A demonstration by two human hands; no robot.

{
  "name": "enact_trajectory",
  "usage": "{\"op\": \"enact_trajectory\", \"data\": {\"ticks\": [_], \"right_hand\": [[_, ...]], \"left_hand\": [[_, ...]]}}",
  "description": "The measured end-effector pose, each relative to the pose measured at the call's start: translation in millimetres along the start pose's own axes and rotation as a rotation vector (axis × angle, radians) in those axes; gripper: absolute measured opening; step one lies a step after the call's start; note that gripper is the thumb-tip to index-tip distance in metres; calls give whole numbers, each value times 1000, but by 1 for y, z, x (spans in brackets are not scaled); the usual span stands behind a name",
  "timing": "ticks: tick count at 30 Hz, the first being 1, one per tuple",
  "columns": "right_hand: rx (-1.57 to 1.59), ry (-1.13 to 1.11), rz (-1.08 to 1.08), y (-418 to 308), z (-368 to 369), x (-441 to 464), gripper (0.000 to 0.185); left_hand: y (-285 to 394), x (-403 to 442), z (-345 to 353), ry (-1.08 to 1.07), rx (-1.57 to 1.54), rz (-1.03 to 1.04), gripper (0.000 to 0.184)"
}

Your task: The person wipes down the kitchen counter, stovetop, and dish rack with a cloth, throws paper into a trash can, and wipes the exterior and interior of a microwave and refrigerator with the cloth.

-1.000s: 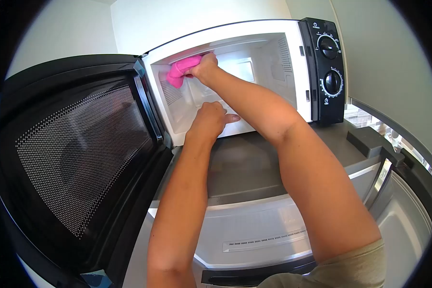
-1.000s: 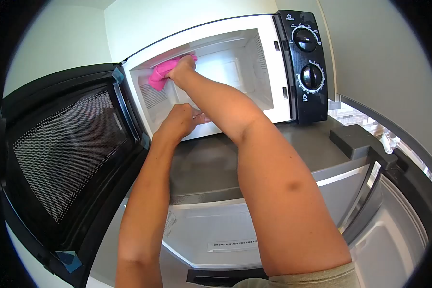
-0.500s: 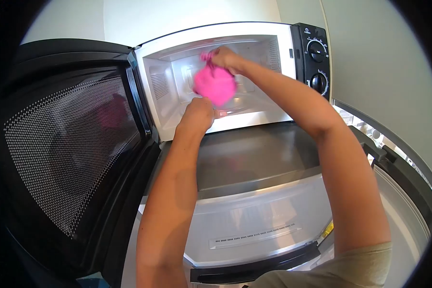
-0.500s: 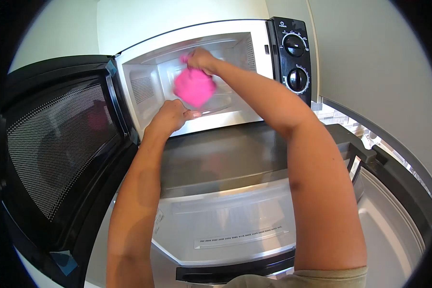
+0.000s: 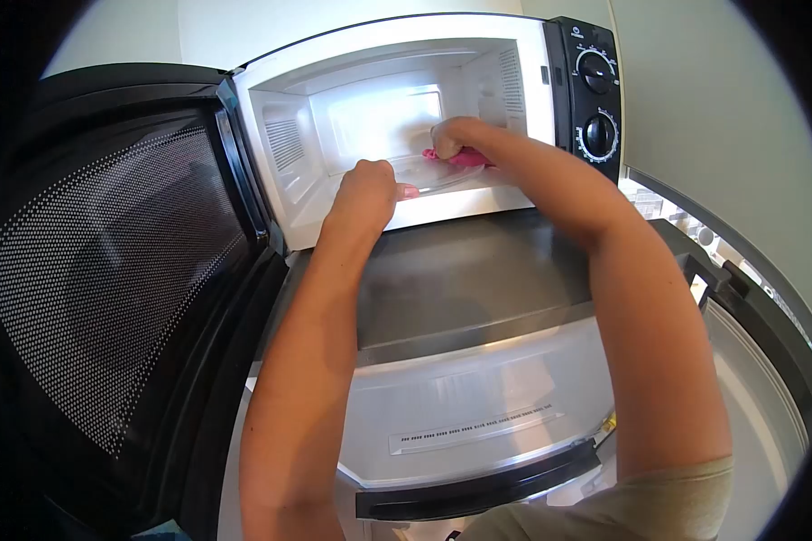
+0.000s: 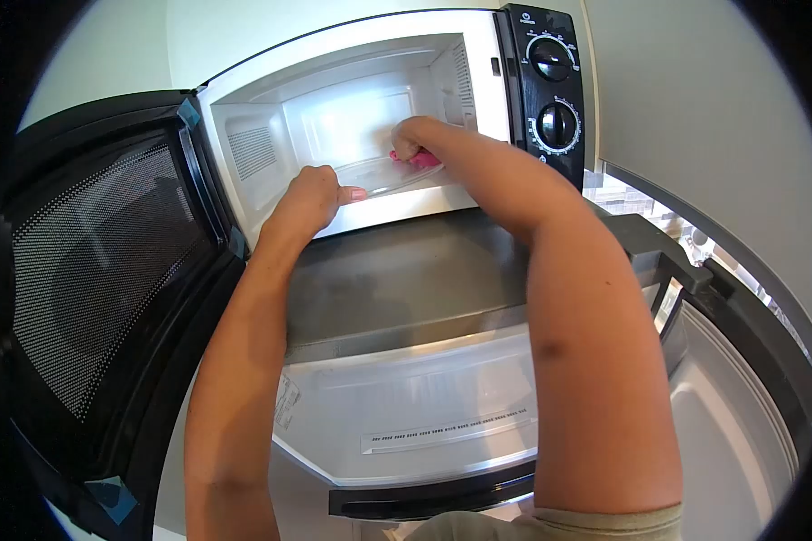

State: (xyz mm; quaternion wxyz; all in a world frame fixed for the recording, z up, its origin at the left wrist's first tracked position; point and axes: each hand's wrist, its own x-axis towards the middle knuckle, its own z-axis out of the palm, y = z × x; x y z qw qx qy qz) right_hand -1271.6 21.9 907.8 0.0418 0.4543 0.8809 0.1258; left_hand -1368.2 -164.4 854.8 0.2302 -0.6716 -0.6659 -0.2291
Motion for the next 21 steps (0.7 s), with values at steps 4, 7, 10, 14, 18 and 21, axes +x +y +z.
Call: {"op": "enact_trajectory", "data": {"ticks": [4,7,10,14,18,21], "right_hand": [[-64,47,-93,2,3,-26,35],[6,181,-361,1,5,-46,38],[220,211,-460,-7,-1,-81,43],[295,142,-548,-17,-17,-123,42],[252,194,-573,2,-36,-156,25],[215,3,-92,33,-27,-180,23]], "left_hand": [[-1,-1,-1,-22,17,-40,66],[-3,0,2,13,26,-6,67],[-6,3,6,35,52,17,67],[-14,7,13,69,79,31,65],[-5,4,-1,-90,93,-65,64],[-11,5,3,-95,37,-44,62]]}}
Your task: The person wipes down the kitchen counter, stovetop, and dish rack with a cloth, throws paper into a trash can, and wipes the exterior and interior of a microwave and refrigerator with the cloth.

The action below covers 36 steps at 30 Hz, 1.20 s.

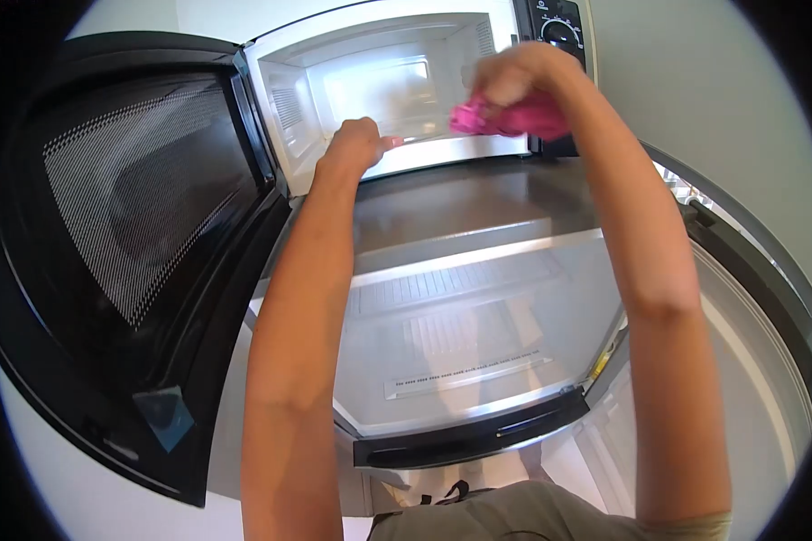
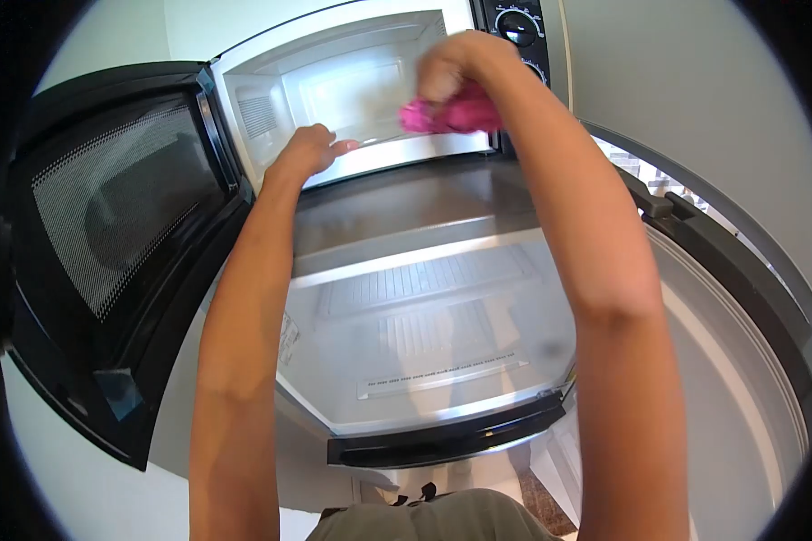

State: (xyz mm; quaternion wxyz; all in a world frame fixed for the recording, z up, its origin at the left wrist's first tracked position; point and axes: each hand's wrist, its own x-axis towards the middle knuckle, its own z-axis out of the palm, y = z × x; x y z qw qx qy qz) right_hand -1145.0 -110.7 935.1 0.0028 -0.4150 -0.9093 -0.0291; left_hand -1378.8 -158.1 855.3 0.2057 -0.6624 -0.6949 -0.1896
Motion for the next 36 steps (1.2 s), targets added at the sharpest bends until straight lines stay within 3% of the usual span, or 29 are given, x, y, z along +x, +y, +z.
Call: {"op": "enact_trajectory", "data": {"ticks": [2,3,5,7,8,9,10,11,12,13,16,17,19,20,22,24,25,26,28,30,32,34,36], "right_hand": [[-158,-91,-20,14,34,-17,30],[-195,-49,74,8,56,-31,44],[-91,55,-51,-2,85,-35,42],[-67,97,-68,-23,87,-36,42],[-82,66,-113,-41,86,-30,42],[-96,34,-149,-61,84,-22,43],[-122,75,-259,-81,84,-18,42],[-104,191,-407,-103,86,-20,40],[-57,146,-430,-133,75,-42,37],[65,238,-594,-148,83,-34,39],[274,216,-772,-171,88,-42,37],[280,225,-776,-170,91,-47,37],[303,296,-1031,-163,97,-58,34],[308,298,-1045,-155,96,-63,34],[623,104,-1160,-140,84,-85,26],[693,207,-1142,-139,76,-85,22],[1088,314,-1024,-149,73,-66,21],[1482,411,-869,-160,72,-51,22],[1770,371,-823,-195,65,-32,31],[1828,339,-737,-241,70,-35,35],[1224,1206,-757,-286,87,-56,38],[1118,1486,-1078,-293,94,-84,41],[1156,1507,-1072,-293,79,-82,40]], "left_hand": [[14,-14,-20,102,110,4,61],[23,-26,-21,377,165,14,55],[58,-91,-42,814,-47,202,43],[98,-173,-59,854,-471,256,34],[116,-211,-60,921,-494,261,28],[125,-261,-59,839,-402,197,23],[131,-312,-75,302,-357,41,19],[111,-346,-69,466,-528,441,20],[102,-386,-71,502,-298,477,54],[91,-383,-77,501,-292,481,54],[60,-356,-89,2109,-142,107,32],[46,-358,-104,1966,-266,91,37],[36,-354,-132,1676,-451,46,43],[37,-345,-142,1529,-511,20,45],[37,-338,-154,1297,-897,-39,48],[41,-333,-160,1154,-930,-176,54],[32,-331,-161,1204,-1037,-207,43],[27,-332,-162,1206,-1013,-184,43],[20,-333,-160,1063,-1054,-3,33],[21,-326,-156,1124,-1162,20,29],[21,-322,-160,1195,-1174,0,29],[18,-323,-161,1189,-1179,0,29],[19,-324,-158,1180,-1184,-10,29]]}}
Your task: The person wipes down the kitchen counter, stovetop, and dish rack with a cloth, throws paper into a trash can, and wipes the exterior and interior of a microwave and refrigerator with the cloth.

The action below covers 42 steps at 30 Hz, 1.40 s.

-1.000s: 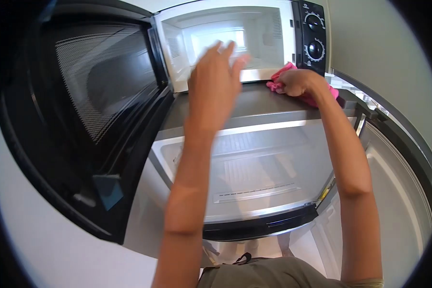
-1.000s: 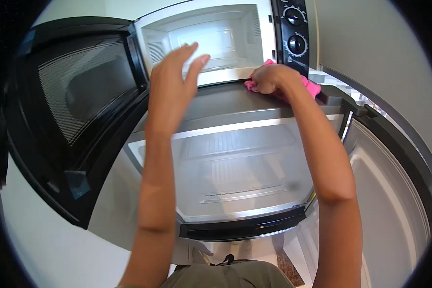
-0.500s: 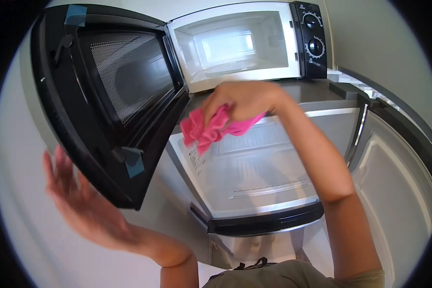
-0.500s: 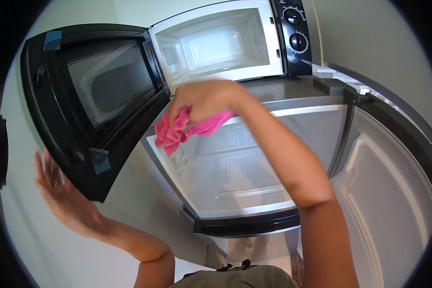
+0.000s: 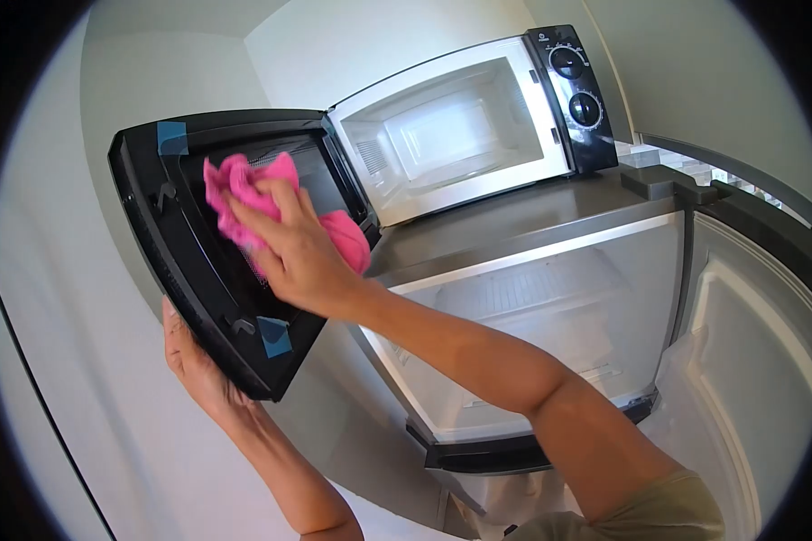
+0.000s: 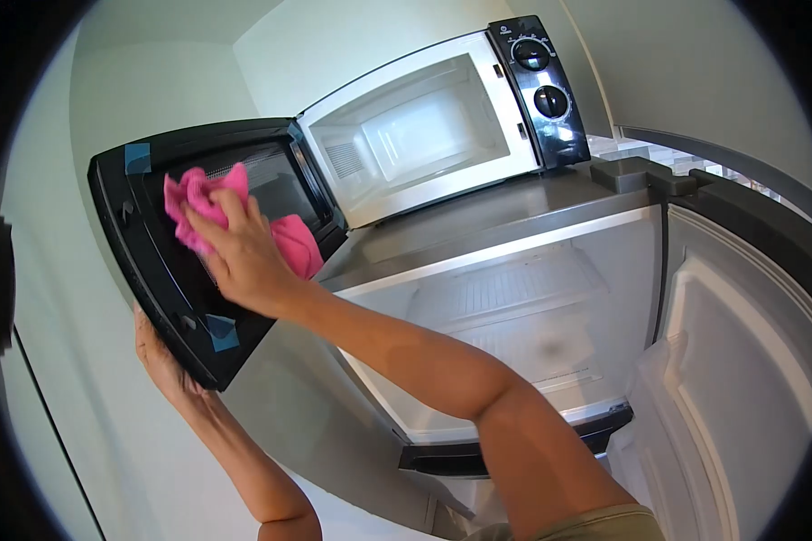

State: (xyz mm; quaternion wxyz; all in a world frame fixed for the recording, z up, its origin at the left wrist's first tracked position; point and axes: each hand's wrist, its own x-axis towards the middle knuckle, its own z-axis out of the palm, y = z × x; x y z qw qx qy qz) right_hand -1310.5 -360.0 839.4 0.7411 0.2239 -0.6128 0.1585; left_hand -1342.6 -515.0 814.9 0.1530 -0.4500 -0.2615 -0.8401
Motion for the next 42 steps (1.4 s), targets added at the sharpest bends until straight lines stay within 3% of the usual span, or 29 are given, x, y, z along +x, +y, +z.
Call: {"op": "enact_trajectory", "data": {"ticks": [2,4,6,8,9,10,12,13,14,15,16,17,20,24,26,28,31,33,34,35,36,38,39,41,42], "right_hand": [[17,39,5,19,4,20,39],[-143,74,271,63,5,33,32],[-340,-99,519,105,-1,20,36],[-272,-214,598,157,-5,-11,36],[-447,-582,593,139,-27,-3,32],[-489,-580,590,112,-57,15,32],[-244,-583,782,62,-106,40,25],[-339,-332,591,65,-119,54,21],[-364,-225,367,63,-147,78,19],[-615,-110,556,35,-174,108,25],[-608,104,446,71,-199,131,23],[-961,146,117,83,-230,145,21],[-1406,-9,176,125,-302,164,18],[-1224,0,200,154,-359,164,20],[-1210,158,397,146,-369,160,24],[-1177,167,415,143,-378,147,28],[-1105,314,658,148,-393,117,31],[-1104,175,864,143,-403,101,32],[-1099,113,970,151,-421,90,33],[-1264,1,1032,165,-432,79,33],[-1274,-4,1002,140,-414,75,33],[-1598,-280,864,91,-381,53,32],[-1606,-284,862,84,-374,49,32],[-1738,-730,977,74,-364,43,35],[-1741,-729,974,72,-358,41,35]], "left_hand": [[2,-4,4,33,70,16,30],[1,-4,2,53,63,35,30],[-1,-13,18,65,29,43,33],[-1,-29,40,111,-2,28,35],[-1,-36,54,108,-42,10,35],[0,-44,70,102,-51,9,35],[-3,-55,91,89,-73,-1,35],[-5,-59,98,-72,-103,4,38],[-6,-64,106,-228,-134,9,42],[-6,-71,121,-221,-137,-13,45],[-7,-75,132,-225,-147,-27,45],[-10,-78,140,-275,-115,-17,45],[-23,-81,159,-412,-32,-2,47],[-44,-81,178,-516,-86,57,47],[-54,-83,190,-543,-116,44,48],[-65,-87,210,-579,-231,-7,51],[-105,-88,242,-641,-189,2,56],[-121,-84,260,-755,-48,-12,62],[-135,-84,273,-748,-118,33,65],[-150,-83,284,-768,-17,31,66],[-149,-83,280,-762,70,64,67],[-161,-80,290,-770,126,49,67],[-165,-77,296,-778,184,43,67],[-177,-75,306,-737,206,93,67],[-183,-73,310,-697,234,148,67]]}}
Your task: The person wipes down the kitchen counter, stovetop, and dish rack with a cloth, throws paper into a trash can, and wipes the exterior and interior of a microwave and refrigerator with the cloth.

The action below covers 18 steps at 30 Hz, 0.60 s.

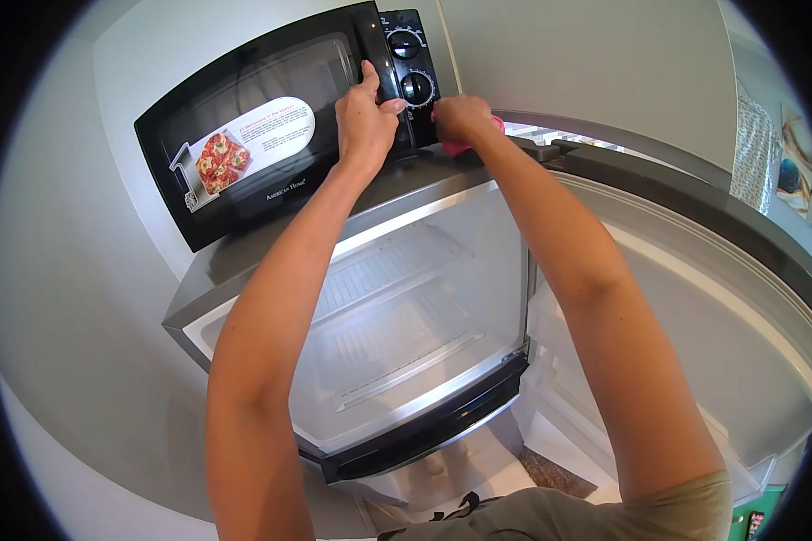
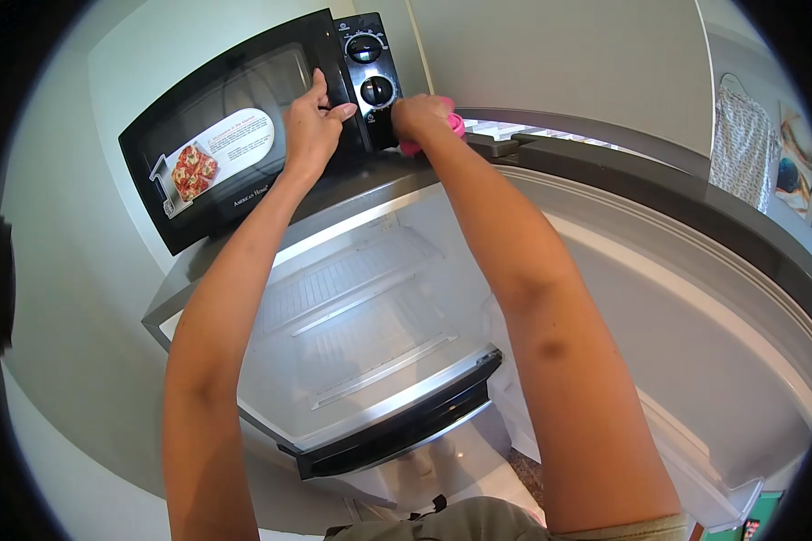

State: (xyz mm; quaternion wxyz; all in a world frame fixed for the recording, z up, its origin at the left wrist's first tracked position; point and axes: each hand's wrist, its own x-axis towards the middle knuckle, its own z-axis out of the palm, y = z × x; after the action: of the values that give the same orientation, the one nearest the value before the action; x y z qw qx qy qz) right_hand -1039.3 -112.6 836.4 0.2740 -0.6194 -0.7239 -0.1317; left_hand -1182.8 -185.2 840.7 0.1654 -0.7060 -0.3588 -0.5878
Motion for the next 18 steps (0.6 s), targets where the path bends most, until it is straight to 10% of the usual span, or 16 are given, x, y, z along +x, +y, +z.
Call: {"op": "enact_trajectory", "data": {"ticks": [18], "right_hand": [[-365,24,-190,-16,3,-31,34]], "left_hand": [[-26,19,23,112,252,121,61]]}}
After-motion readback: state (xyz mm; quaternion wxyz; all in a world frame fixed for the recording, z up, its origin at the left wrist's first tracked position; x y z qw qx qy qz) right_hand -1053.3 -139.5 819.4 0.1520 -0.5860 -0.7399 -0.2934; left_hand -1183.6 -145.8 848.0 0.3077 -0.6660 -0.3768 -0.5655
